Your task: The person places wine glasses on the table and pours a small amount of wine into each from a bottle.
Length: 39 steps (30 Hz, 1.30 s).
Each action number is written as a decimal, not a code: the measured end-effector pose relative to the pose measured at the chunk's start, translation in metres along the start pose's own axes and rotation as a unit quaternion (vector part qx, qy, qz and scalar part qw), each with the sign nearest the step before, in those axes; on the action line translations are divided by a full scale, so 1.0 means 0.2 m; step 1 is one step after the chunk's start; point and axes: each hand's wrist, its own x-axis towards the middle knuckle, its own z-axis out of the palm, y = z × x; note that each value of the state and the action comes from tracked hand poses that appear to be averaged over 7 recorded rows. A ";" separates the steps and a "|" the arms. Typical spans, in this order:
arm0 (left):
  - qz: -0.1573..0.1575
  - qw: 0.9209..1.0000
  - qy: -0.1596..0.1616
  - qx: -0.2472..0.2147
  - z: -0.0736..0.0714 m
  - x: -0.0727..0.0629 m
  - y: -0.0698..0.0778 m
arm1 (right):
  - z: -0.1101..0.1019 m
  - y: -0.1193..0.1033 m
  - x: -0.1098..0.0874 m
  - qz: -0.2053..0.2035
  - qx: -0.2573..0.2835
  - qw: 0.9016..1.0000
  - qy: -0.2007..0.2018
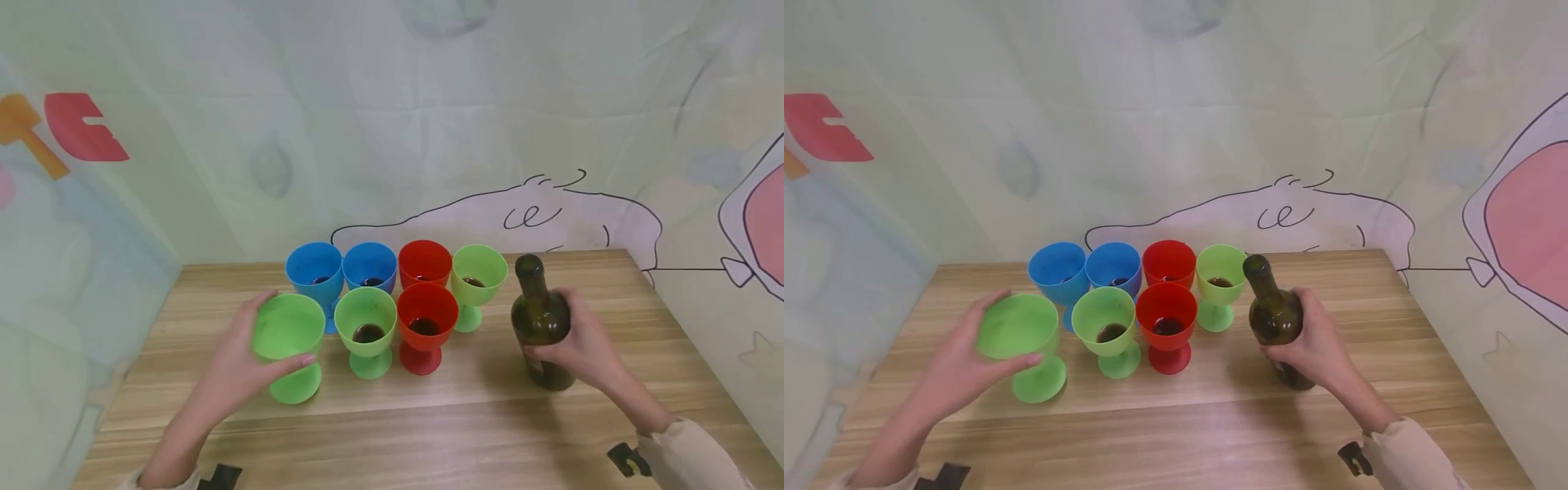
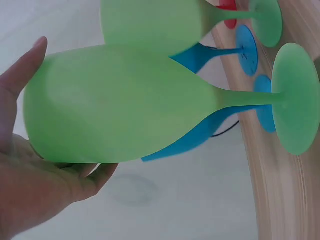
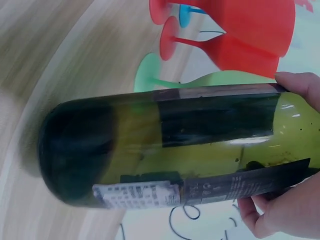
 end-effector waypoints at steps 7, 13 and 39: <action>0.012 1.000 -0.018 0.001 0.05 -0.01 0.06 | 0.03 -0.05 0.00 -0.049 -0.050 0.997 0.028; 0.020 0.999 -0.027 0.018 0.06 -0.02 0.10 | 0.04 -0.14 0.01 -0.063 -0.118 0.990 0.040; 0.017 0.995 -0.085 -0.047 0.30 -0.12 0.38 | 0.07 -0.30 -0.01 -0.148 -0.221 0.963 0.041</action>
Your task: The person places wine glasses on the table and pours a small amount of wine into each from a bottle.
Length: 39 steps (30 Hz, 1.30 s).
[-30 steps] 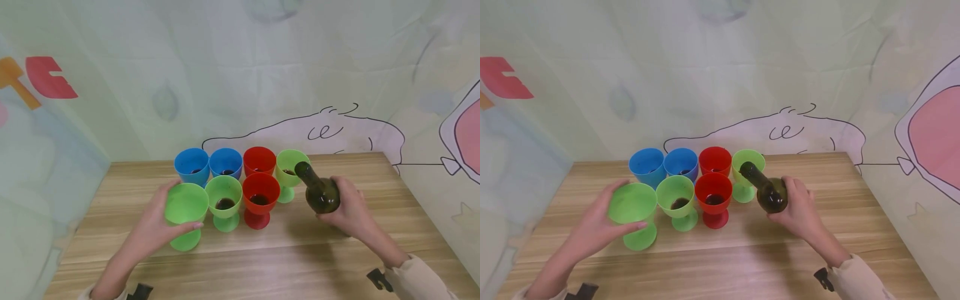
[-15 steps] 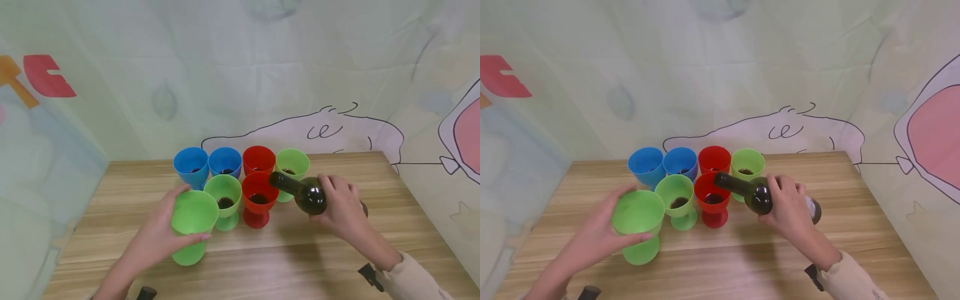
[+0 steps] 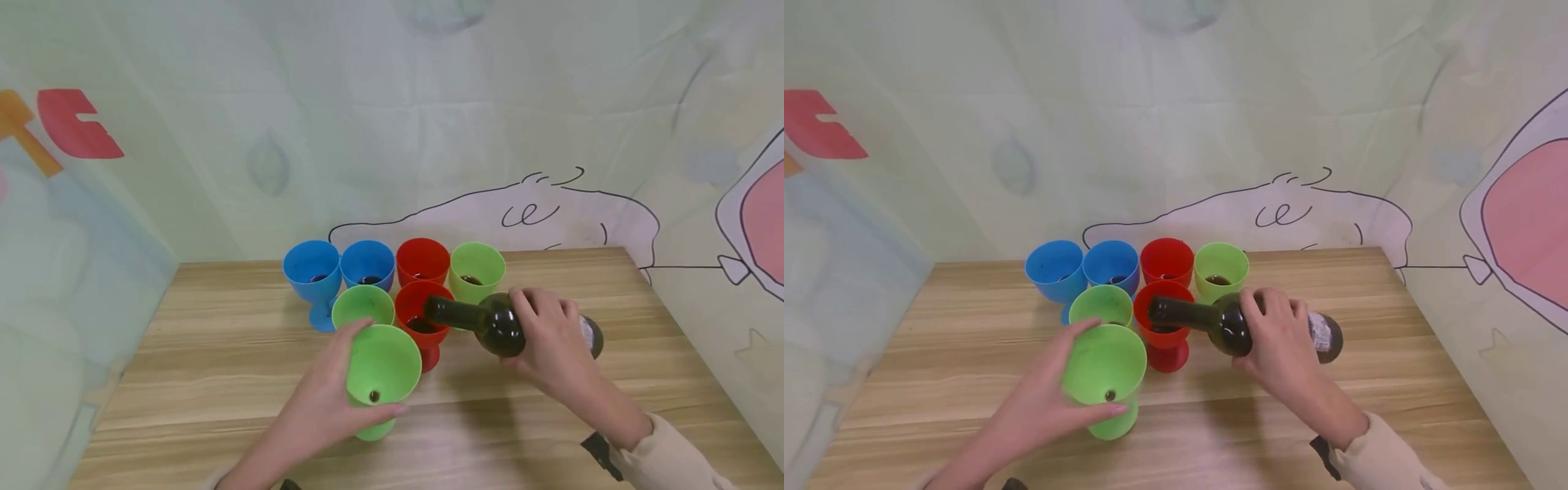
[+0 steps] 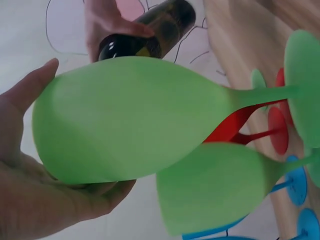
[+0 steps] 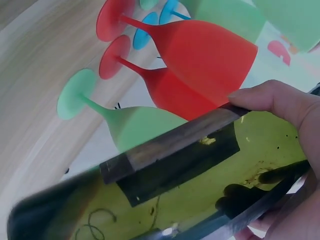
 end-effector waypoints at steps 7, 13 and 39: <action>0.003 0.999 -0.004 -0.034 0.08 0.04 -0.01 | 0.00 0.00 0.00 -0.059 -0.050 0.995 0.058; 0.018 0.999 -0.007 -0.046 0.11 0.06 -0.03 | -0.01 0.00 0.01 -0.102 -0.091 0.984 0.110; 0.023 0.999 -0.009 -0.023 0.14 0.09 -0.04 | -0.07 0.02 0.02 -0.145 -0.159 0.969 0.122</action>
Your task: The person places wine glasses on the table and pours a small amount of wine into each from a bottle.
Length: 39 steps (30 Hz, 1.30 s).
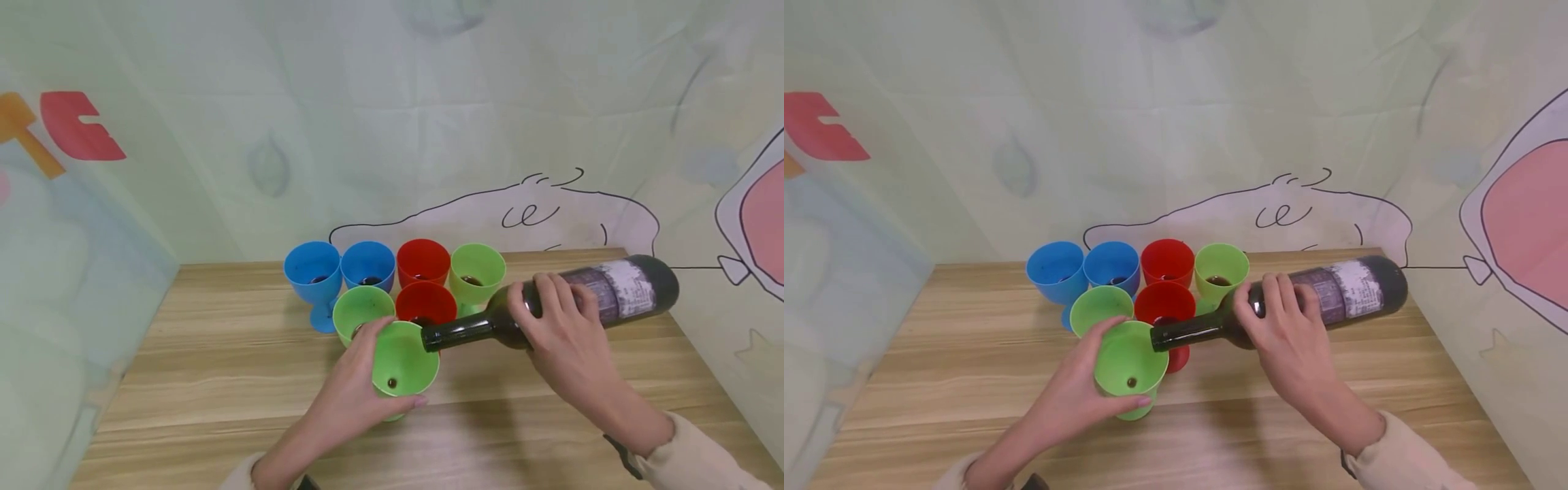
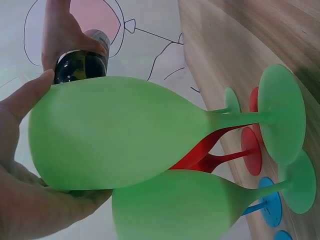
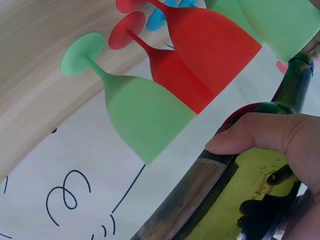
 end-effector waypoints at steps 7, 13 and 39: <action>0.004 1.000 0.002 0.007 0.00 0.01 0.00 | -0.01 0.00 0.02 -0.010 0.000 1.000 0.010; 0.004 1.000 0.006 0.010 0.00 0.01 -0.01 | -0.03 -0.01 0.04 -0.022 0.001 0.999 0.038; -0.001 0.999 -0.001 0.037 0.01 0.01 0.00 | -0.08 -0.02 0.08 -0.046 -0.004 0.999 0.028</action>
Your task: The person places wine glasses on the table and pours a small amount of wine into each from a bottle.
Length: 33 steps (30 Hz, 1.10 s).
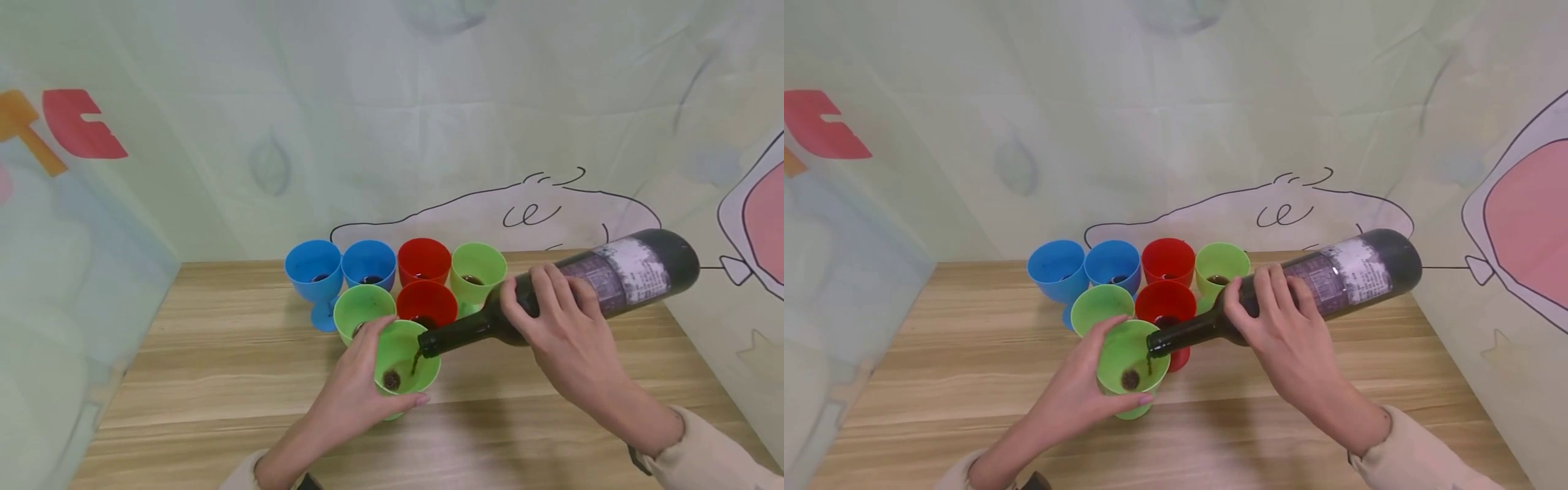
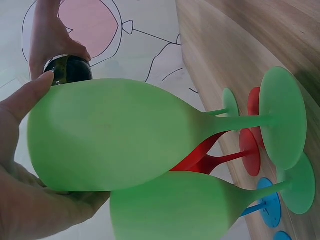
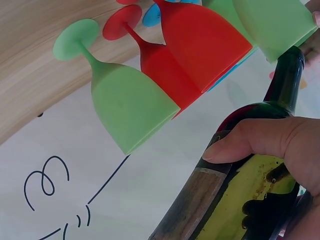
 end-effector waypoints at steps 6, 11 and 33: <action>0.006 1.000 0.000 0.010 0.00 0.00 0.00 | 0.00 0.01 -0.02 -0.002 0.000 1.000 -0.029; 0.009 1.000 -0.001 0.010 0.00 0.00 0.00 | 0.00 0.01 -0.02 -0.006 -0.010 0.999 -0.033; 0.005 1.000 0.000 0.017 0.01 0.00 -0.01 | -0.03 -0.02 -0.03 -0.025 -0.029 0.997 -0.070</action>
